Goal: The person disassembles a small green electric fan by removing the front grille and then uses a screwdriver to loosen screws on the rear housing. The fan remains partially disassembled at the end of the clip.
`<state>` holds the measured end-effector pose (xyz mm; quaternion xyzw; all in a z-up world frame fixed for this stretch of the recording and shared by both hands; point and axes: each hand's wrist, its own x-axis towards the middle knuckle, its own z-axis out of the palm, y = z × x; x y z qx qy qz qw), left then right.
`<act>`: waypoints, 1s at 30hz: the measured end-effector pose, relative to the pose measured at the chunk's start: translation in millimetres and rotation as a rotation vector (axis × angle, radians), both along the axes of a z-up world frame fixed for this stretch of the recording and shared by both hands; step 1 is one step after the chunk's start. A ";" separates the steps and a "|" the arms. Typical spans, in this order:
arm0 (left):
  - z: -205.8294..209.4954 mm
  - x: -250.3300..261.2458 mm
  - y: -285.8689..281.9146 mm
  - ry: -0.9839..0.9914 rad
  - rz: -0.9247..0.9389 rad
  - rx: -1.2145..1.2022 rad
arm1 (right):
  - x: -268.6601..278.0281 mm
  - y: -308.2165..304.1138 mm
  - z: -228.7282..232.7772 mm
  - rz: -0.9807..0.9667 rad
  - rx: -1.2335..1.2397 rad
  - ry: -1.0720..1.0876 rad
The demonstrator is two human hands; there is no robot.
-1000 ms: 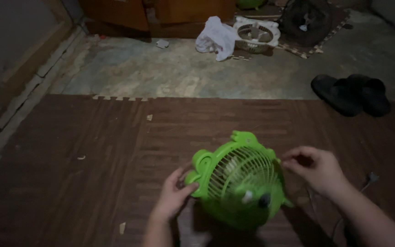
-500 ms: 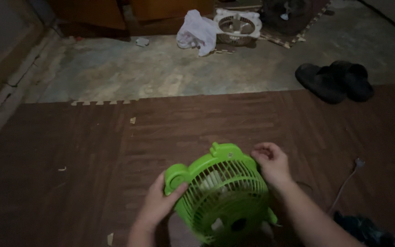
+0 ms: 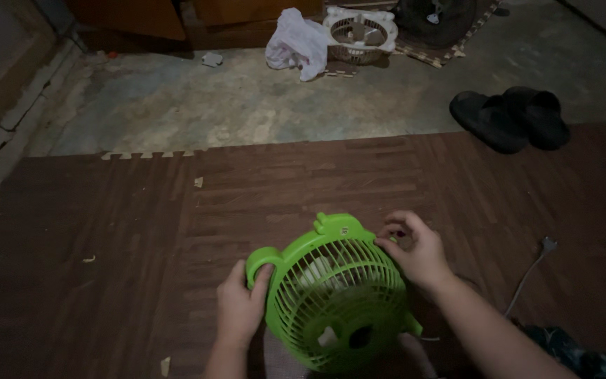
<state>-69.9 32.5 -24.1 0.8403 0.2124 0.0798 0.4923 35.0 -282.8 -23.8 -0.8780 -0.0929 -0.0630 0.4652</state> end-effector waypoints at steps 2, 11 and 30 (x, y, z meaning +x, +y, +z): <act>1.2 0.1 -0.7 -0.008 0.001 -0.001 | 0.8 -1.8 -0.4 0.030 -0.034 -0.062; 4.9 1.0 -0.3 -0.008 -0.001 -0.010 | 10.2 -5.9 11.7 0.204 -0.243 -0.264; -3.4 1.9 3.6 -0.086 -0.031 -0.060 | 68.3 15.0 57.3 0.327 -0.495 0.540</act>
